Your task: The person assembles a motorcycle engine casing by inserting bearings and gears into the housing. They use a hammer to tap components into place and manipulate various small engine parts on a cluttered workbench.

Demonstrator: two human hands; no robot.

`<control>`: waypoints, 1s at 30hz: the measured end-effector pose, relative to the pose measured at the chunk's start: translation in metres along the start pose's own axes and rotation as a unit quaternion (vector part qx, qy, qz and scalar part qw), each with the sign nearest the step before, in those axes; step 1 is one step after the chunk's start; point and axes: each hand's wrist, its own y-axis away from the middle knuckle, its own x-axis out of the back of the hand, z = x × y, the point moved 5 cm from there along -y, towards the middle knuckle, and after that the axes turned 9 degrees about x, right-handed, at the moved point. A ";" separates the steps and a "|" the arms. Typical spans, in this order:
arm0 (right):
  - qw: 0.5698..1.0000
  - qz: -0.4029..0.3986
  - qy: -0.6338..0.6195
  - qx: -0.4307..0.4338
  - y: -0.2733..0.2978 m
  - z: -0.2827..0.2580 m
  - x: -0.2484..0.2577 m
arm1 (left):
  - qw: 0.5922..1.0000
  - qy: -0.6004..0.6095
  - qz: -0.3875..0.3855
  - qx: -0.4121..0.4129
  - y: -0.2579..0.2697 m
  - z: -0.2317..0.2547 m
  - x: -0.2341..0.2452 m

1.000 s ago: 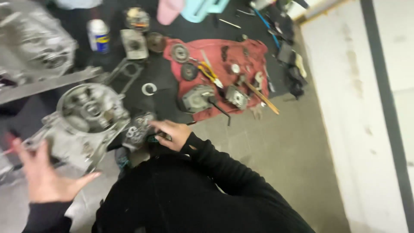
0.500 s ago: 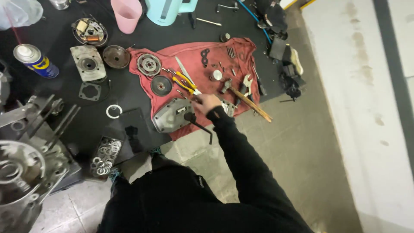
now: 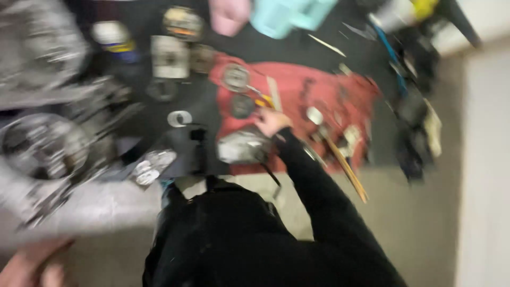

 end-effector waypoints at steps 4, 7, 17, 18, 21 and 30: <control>0.936 0.138 -0.320 0.049 -0.005 -0.014 0.018 | 0.992 0.000 0.126 0.031 0.006 0.213 0.014; 0.900 0.117 -0.407 0.101 -0.002 -0.100 0.044 | 0.989 0.011 0.148 0.021 0.000 0.215 0.025; 0.872 0.058 -0.383 0.299 0.004 -0.357 0.065 | 0.983 0.065 0.172 0.002 0.005 0.134 0.058; 0.877 0.071 -0.361 0.309 0.003 -0.370 0.066 | 0.983 0.083 0.166 0.013 0.004 0.124 0.062; 0.898 0.110 -0.275 0.324 0.004 -0.403 0.068 | 0.983 0.110 0.139 0.036 -0.004 0.097 0.073; 0.924 0.167 -0.076 0.335 0.013 -0.439 0.067 | 0.987 0.147 0.058 0.021 -0.045 0.043 0.087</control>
